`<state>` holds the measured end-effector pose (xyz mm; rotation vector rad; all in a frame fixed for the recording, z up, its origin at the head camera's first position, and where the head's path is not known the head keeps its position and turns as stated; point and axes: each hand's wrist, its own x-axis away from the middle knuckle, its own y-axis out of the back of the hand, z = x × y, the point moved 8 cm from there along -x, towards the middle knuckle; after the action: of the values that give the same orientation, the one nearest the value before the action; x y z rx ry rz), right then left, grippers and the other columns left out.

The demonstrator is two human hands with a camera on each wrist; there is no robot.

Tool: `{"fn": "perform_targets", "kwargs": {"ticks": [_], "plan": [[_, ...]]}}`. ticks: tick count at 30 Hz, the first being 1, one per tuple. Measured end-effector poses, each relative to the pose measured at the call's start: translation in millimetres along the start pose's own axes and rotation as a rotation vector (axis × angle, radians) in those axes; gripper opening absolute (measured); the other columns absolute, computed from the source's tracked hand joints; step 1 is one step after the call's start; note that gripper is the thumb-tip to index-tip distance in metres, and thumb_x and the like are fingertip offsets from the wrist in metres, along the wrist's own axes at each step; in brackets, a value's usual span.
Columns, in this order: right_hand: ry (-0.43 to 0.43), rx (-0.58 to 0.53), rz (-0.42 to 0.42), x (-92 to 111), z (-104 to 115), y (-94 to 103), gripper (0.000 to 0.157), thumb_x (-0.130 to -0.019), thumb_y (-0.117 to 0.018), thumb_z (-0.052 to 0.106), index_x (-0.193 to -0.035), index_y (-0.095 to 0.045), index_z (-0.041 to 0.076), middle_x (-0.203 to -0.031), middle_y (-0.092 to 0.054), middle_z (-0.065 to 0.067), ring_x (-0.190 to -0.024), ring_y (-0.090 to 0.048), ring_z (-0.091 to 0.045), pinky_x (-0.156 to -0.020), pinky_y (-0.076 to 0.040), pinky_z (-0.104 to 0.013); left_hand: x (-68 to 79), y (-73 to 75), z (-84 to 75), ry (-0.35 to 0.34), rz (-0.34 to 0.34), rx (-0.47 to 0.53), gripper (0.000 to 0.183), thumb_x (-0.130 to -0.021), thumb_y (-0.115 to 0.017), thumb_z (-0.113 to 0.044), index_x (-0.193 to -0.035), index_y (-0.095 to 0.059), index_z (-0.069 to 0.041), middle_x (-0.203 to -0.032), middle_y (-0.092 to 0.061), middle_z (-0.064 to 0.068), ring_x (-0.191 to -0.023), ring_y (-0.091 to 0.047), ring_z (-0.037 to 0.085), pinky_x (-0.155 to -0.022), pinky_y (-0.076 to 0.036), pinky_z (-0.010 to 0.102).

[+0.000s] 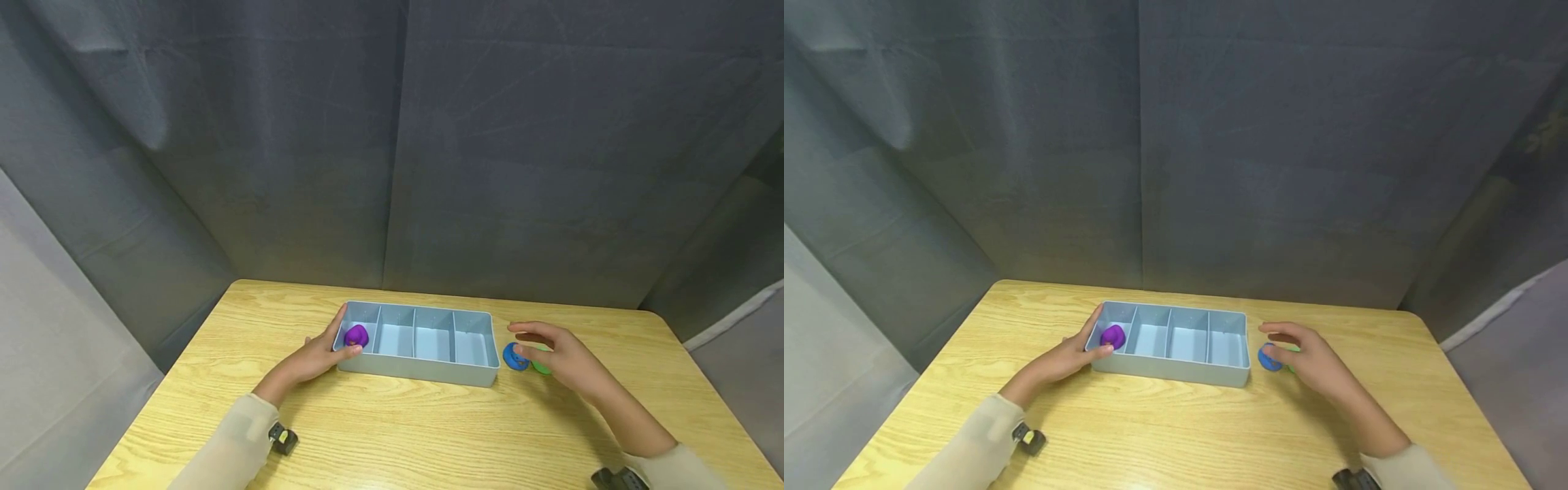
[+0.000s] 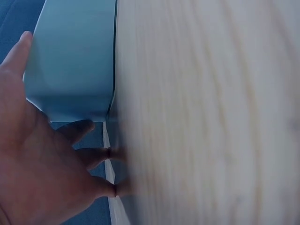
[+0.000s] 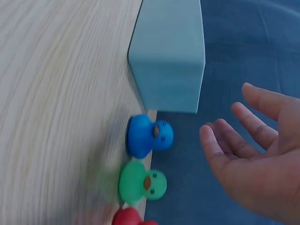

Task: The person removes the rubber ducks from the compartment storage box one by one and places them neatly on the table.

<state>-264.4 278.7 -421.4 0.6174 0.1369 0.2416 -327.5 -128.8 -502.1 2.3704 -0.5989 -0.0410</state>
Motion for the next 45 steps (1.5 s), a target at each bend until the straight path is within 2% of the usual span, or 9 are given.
{"fn": "perform_targets", "kwargs": {"ticks": [2, 4, 9, 11, 17, 25, 34, 38, 45], "plan": [[0.019, -0.007, 0.006, -3.1, 5.5, -5.5, 0.046, -0.102, -0.067, 0.021, -0.142, -0.058, 0.0, -0.143, -0.06, -0.02, -0.136, -0.05, -0.047, -0.102, -0.049, -0.046, 0.0, 0.5, 0.0, -0.002, 0.005, 0.0, 0.1, -0.099, -0.058, -0.061, -0.163, 0.016, -0.041, -0.173, 0.0, 0.006, -0.155, -0.014, 0.043, -0.117, 0.013, 0.072], [0.029, -0.025, 0.018, -6.5, 10.2, -11.5, 0.047, -0.102, -0.067, 0.021, -0.143, -0.057, 0.0, -0.145, -0.058, -0.021, -0.136, -0.05, -0.046, -0.103, -0.048, -0.05, -0.4, 0.7, 0.7, -0.005, 0.01, -0.001, 0.101, -0.099, -0.059, -0.061, -0.163, 0.016, -0.041, -0.173, 0.0, 0.007, -0.156, -0.013, 0.043, -0.117, 0.013, 0.073], [0.032, -0.051, 0.038, -16.5, 18.1, -25.1, 0.046, -0.1, -0.07, 0.021, -0.141, -0.06, 0.003, -0.148, -0.056, -0.021, -0.135, -0.053, -0.044, -0.096, -0.054, -0.03, -0.6, 0.0, 1.8, -0.006, 0.027, 0.009, 0.103, -0.097, -0.061, -0.062, -0.162, 0.017, -0.042, -0.173, 0.0, 0.008, -0.156, -0.011, 0.043, -0.116, 0.014, 0.073], [0.031, -0.044, 0.04, -21.2, 20.4, -29.4, 0.046, -0.099, -0.071, 0.023, -0.139, -0.062, 0.003, -0.146, -0.057, -0.021, -0.132, -0.056, -0.044, -0.093, -0.054, -0.026, -0.8, -0.1, 2.4, -0.004, 0.031, 0.016, 0.104, -0.096, -0.062, -0.062, -0.162, 0.016, -0.042, -0.173, 0.0, 0.009, -0.156, -0.011, 0.043, -0.116, 0.014, 0.073], [0.014, -0.044, 0.034, -29.4, 24.9, -37.4, 0.046, -0.097, -0.074, 0.022, -0.138, -0.063, 0.003, -0.145, -0.058, -0.02, -0.131, -0.056, -0.045, -0.094, -0.054, -0.031, -1.4, -0.6, 3.4, -0.005, 0.031, 0.023, 0.105, -0.096, -0.064, -0.061, -0.162, 0.015, -0.044, -0.173, -0.001, 0.008, -0.156, -0.011, 0.043, -0.116, 0.014, 0.073], [0.046, -0.065, 0.048, -38.7, 35.3, -52.5, 0.044, -0.098, -0.072, 0.016, -0.139, -0.063, 0.002, -0.145, -0.058, -0.02, -0.131, -0.058, -0.043, -0.096, -0.057, -0.042, -0.4, -0.5, 1.6, -0.011, 0.032, 0.01, 0.104, -0.097, -0.063, -0.06, -0.162, 0.017, -0.043, -0.173, 0.001, 0.007, -0.156, -0.01, 0.042, -0.115, 0.014, 0.075], [0.066, -0.082, 0.045, -57.0, 44.0, -73.4, 0.041, -0.097, -0.074, 0.016, -0.135, -0.066, 0.003, -0.141, -0.061, -0.019, -0.129, -0.059, -0.042, -0.1, -0.055, -0.045, 0.9, -1.9, 0.3, -0.005, 0.037, 0.013, 0.103, -0.098, -0.064, -0.055, -0.162, 0.016, -0.043, -0.173, 0.001, 0.008, -0.156, -0.011, 0.043, -0.116, 0.014, 0.074], [0.076, -0.112, 0.07, -62.1, 49.7, -83.7, 0.041, -0.098, -0.073, 0.015, -0.136, -0.065, 0.002, -0.143, -0.059, -0.02, -0.131, -0.058, -0.041, -0.098, -0.056, -0.043, 1.0, -2.0, 0.6, -0.002, 0.036, 0.011, 0.103, -0.098, -0.064, -0.055, -0.162, 0.016, -0.044, -0.173, 0.0, 0.008, -0.156, -0.011, 0.043, -0.116, 0.013, 0.074], [0.06, -0.159, 0.101, -72.2, 59.5, -100.3, 0.044, -0.099, -0.072, 0.017, -0.139, -0.062, 0.002, -0.147, -0.057, -0.019, -0.133, -0.056, -0.042, -0.098, -0.055, -0.046, 0.3, -1.8, 2.0, -0.001, 0.036, 0.007, 0.103, -0.097, -0.064, -0.057, -0.162, 0.016, -0.044, -0.173, 0.001, 0.008, -0.156, -0.011, 0.044, -0.116, 0.013, 0.074]]}}
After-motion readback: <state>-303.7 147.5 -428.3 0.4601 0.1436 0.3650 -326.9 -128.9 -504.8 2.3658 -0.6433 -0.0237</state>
